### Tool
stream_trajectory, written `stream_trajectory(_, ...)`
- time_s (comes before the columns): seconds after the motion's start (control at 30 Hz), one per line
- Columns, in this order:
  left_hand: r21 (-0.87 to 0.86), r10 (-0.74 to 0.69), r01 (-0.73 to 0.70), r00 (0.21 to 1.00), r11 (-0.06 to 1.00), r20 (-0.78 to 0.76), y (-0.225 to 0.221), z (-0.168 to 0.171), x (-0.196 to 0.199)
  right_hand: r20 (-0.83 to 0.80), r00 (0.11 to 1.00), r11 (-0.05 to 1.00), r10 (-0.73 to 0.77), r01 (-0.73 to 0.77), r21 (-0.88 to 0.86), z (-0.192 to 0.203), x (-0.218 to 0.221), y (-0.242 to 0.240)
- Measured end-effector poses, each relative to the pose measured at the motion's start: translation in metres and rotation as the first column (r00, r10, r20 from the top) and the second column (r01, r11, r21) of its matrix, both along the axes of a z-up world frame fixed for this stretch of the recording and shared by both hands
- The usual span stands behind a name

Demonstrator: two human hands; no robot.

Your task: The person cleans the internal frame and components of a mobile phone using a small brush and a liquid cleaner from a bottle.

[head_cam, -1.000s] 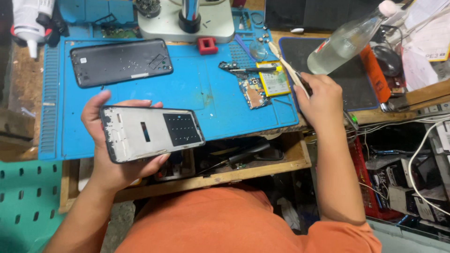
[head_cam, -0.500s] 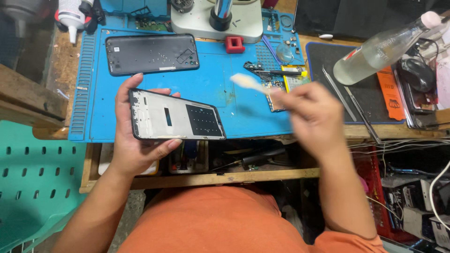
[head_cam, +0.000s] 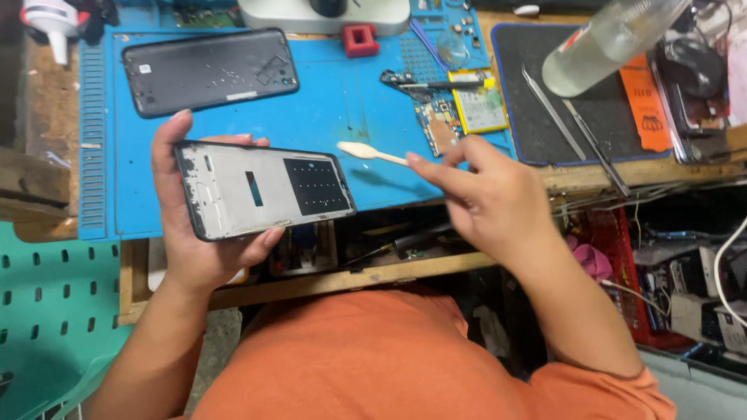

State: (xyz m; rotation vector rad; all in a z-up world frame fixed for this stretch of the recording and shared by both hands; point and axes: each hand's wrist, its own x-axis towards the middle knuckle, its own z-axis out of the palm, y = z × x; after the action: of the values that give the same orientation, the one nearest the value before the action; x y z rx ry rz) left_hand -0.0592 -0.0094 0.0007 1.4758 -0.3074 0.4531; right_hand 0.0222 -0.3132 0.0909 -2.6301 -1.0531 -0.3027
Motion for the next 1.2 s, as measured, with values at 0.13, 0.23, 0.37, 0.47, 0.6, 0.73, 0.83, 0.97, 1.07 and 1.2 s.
stream_trajectory(0.13,0.152,0.038,-0.047,0.997,0.987,0.067,-0.005,0.006,-0.003,-0.065,0.996,0.998,0.064,-0.063,0.019,0.001,-0.008,0.01)
stream_trajectory(0.23,0.166,0.065,-0.077,0.995,0.983,0.08,-0.006,0.006,-0.004,-0.185,0.983,1.0,-0.005,0.002,-0.018,0.003,-0.012,0.003)
stream_trajectory(0.37,0.175,0.095,-0.111,0.991,0.978,0.099,-0.009,0.001,-0.007,-0.127,0.992,1.0,0.001,0.001,0.02,-0.007,-0.019,-0.009)
stream_trajectory(0.47,0.148,0.083,-0.097,0.991,0.984,0.102,-0.011,0.001,-0.007,-0.182,0.983,1.0,0.014,-0.015,-0.001,-0.007,-0.025,-0.011)
stream_trajectory(0.6,0.176,0.095,-0.119,0.986,0.977,0.138,-0.016,0.007,-0.003,-0.143,0.99,1.0,-0.013,0.011,-0.015,0.002,-0.032,-0.004)
stream_trajectory(0.73,0.204,0.111,-0.145,0.979,0.968,0.169,-0.019,0.011,-0.004,-0.202,0.978,0.999,-0.045,0.044,-0.011,0.011,-0.033,-0.018)
stream_trajectory(0.83,0.222,0.112,-0.159,0.971,0.962,0.211,-0.021,0.008,-0.004,-0.168,0.986,1.0,-0.023,0.023,-0.001,-0.005,-0.039,-0.019)
stream_trajectory(0.97,0.248,0.144,-0.213,0.952,0.945,0.271,-0.023,0.007,-0.002,-0.265,0.961,0.983,0.072,-0.024,0.18,-0.015,-0.048,-0.023)
stream_trajectory(1.07,0.259,0.148,-0.221,0.95,0.94,0.274,-0.02,0.004,-0.006,-0.195,0.979,0.981,0.052,-0.014,0.194,-0.021,-0.053,-0.017)
stream_trajectory(1.2,0.218,0.152,-0.209,0.955,0.953,0.254,-0.021,0.002,-0.004,-0.211,0.977,0.989,-0.031,0.06,0.136,-0.028,-0.05,-0.013)
